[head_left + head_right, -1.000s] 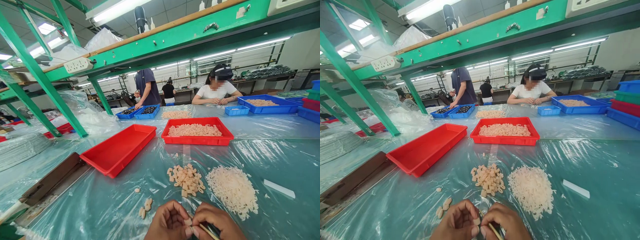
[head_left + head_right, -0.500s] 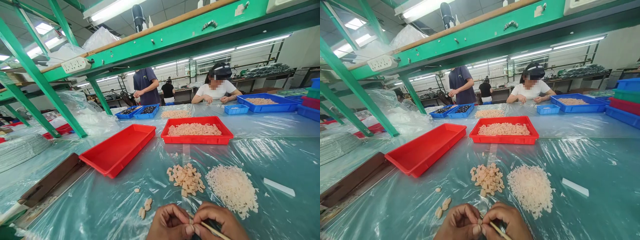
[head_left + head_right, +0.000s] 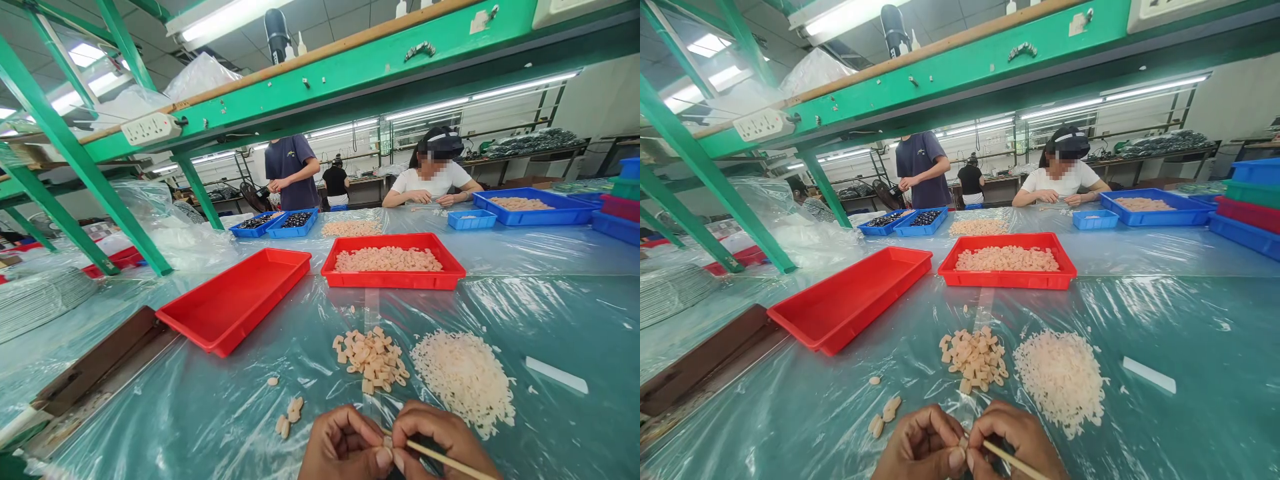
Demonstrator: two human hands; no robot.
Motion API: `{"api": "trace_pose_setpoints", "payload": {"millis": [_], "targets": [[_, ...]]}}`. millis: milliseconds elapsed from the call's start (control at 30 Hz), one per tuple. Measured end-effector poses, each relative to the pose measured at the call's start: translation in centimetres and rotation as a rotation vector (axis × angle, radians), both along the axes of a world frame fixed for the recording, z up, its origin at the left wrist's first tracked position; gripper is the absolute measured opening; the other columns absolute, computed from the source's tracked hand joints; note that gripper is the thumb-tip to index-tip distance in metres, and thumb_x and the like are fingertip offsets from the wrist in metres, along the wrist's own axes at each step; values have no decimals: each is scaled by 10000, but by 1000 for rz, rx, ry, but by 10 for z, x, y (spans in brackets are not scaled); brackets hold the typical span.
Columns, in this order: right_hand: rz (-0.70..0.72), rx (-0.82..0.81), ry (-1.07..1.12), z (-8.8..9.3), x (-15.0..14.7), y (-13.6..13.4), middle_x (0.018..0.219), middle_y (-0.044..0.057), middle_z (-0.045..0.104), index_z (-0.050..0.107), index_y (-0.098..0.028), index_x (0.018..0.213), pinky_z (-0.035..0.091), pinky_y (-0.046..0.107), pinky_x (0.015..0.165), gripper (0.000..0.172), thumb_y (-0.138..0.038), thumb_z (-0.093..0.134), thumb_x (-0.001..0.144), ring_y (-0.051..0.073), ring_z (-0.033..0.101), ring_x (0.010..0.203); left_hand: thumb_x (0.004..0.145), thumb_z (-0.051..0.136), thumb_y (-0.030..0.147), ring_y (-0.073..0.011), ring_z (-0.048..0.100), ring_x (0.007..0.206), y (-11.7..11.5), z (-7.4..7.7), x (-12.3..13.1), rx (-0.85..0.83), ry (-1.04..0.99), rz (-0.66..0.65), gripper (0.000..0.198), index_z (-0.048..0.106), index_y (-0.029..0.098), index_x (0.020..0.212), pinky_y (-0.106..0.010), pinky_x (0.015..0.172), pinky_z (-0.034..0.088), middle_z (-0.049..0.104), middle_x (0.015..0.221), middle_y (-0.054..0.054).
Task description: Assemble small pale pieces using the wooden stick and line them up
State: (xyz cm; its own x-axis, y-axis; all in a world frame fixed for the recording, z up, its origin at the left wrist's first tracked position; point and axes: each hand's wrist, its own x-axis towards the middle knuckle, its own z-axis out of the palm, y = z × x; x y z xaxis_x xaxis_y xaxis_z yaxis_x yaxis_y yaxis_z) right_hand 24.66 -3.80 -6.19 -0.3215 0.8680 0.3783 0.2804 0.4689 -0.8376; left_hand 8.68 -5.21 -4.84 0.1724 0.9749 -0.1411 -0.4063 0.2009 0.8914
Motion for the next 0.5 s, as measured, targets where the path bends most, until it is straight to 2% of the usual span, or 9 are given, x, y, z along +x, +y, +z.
{"api": "trace_pose_setpoints", "payload": {"millis": [100, 200, 267, 333, 433, 500], "targets": [[-21, 34, -6, 8, 5, 1, 584, -17, 559, 563, -195, 580, 427, 179, 503, 127, -138, 505, 677, 110, 554, 514, 493, 892, 299, -95, 562, 524, 3, 5, -4, 37, 61, 122, 330, 616, 131, 561, -183, 521, 442, 658, 628, -24], [-155, 80, -100, 17, 16, 4, 628, -3, 563, 521, -216, 638, 429, 209, 526, 144, -184, 454, 761, 129, 554, 547, 536, 867, 304, -97, 549, 564, 3, 5, -10, 113, 205, 226, 299, 620, 148, 602, -176, 556, 424, 639, 630, -5], [-283, 136, -225, 19, 25, 7, 691, 13, 579, 504, -229, 694, 434, 240, 561, 147, -206, 422, 814, 151, 562, 603, 561, 844, 280, -115, 555, 575, 1, 0, -12, 135, 343, 155, 262, 661, 160, 705, -188, 567, 413, 649, 630, -15], [-388, 205, -363, 18, 37, 13, 739, 33, 590, 499, -234, 733, 443, 283, 601, 134, -211, 412, 832, 182, 574, 662, 612, 794, 250, -135, 555, 576, -1, -6, -11, 189, 528, 19, 215, 700, 173, 788, -207, 565, 407, 666, 654, -38], [-519, 323, -495, 9, 53, 24, 744, 71, 601, 517, -221, 732, 456, 340, 581, 120, -225, 417, 798, 235, 589, 668, 695, 706, 210, -181, 574, 641, 0, -16, -9, 393, 830, -180, 83, 747, 205, 767, -241, 617, 416, 687, 704, -69], [-596, 383, -517, 5, 61, 30, 767, 104, 619, 549, -200, 760, 471, 382, 575, 141, -234, 413, 774, 275, 602, 679, 717, 690, 220, -201, 583, 658, 3, -21, -8, 505, 940, -246, 84, 759, 221, 765, -253, 639, 414, 687, 684, -71]]}}
